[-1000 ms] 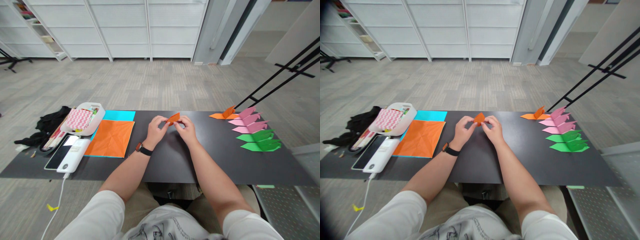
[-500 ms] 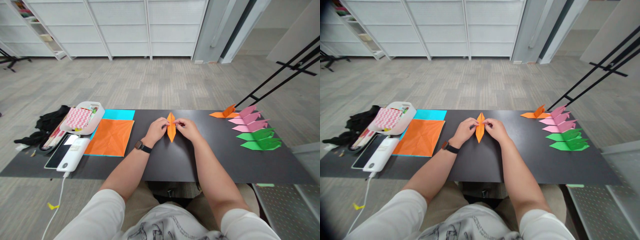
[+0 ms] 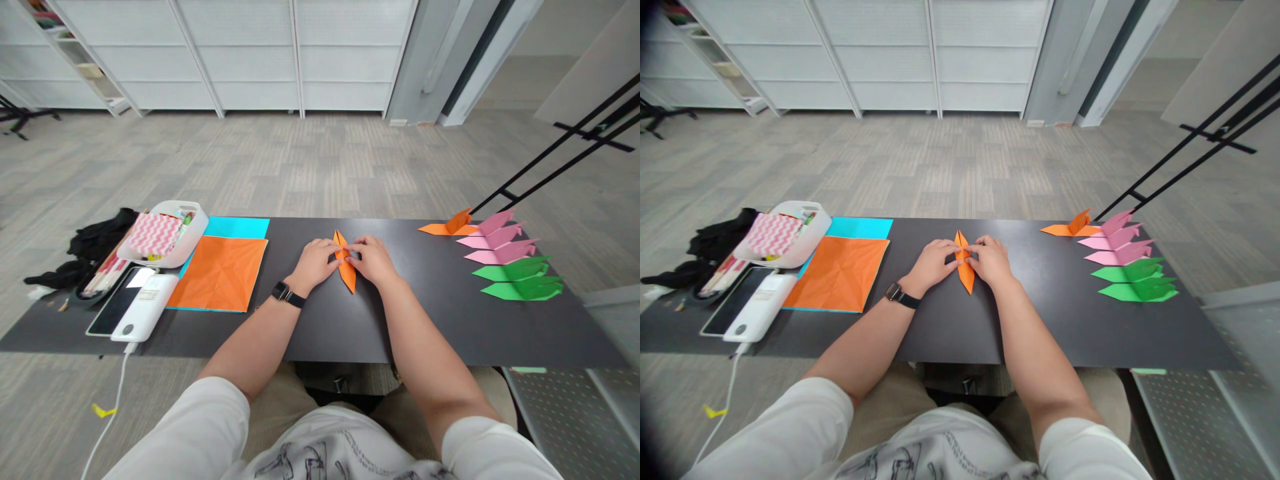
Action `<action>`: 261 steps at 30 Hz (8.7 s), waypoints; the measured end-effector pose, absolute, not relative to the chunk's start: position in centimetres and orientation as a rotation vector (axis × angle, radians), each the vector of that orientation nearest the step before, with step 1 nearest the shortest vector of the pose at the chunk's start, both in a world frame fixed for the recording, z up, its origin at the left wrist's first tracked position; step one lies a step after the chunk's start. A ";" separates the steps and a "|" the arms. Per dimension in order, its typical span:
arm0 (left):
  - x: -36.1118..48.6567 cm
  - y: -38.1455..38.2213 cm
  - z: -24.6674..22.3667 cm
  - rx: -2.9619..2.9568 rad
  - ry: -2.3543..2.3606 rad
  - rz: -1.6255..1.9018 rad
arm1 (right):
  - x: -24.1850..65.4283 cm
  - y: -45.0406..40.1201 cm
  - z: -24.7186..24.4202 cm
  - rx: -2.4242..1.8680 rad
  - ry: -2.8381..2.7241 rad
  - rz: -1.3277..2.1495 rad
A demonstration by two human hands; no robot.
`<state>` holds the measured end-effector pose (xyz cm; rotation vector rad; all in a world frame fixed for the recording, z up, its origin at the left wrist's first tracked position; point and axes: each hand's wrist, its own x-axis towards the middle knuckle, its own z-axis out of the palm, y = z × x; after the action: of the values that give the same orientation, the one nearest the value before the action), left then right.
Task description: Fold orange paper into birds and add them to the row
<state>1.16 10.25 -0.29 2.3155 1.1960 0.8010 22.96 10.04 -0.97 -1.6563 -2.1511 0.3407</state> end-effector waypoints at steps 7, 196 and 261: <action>1.4 10.3 -0.5 2.275 1.194 0.859 | 22.8 10.0 -1.5 -1.681 -2.147 0.296; 0.4 9.8 0.7 2.358 1.409 0.536 | 21.4 9.5 -1.0 -1.832 -2.101 0.390; 0.1 9.9 0.9 2.258 1.578 0.647 | 21.0 10.2 -0.2 -1.579 -1.726 0.675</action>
<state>0.13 9.87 0.88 2.2585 1.5783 0.6466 20.99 10.24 -0.23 -1.5785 -1.7258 0.6751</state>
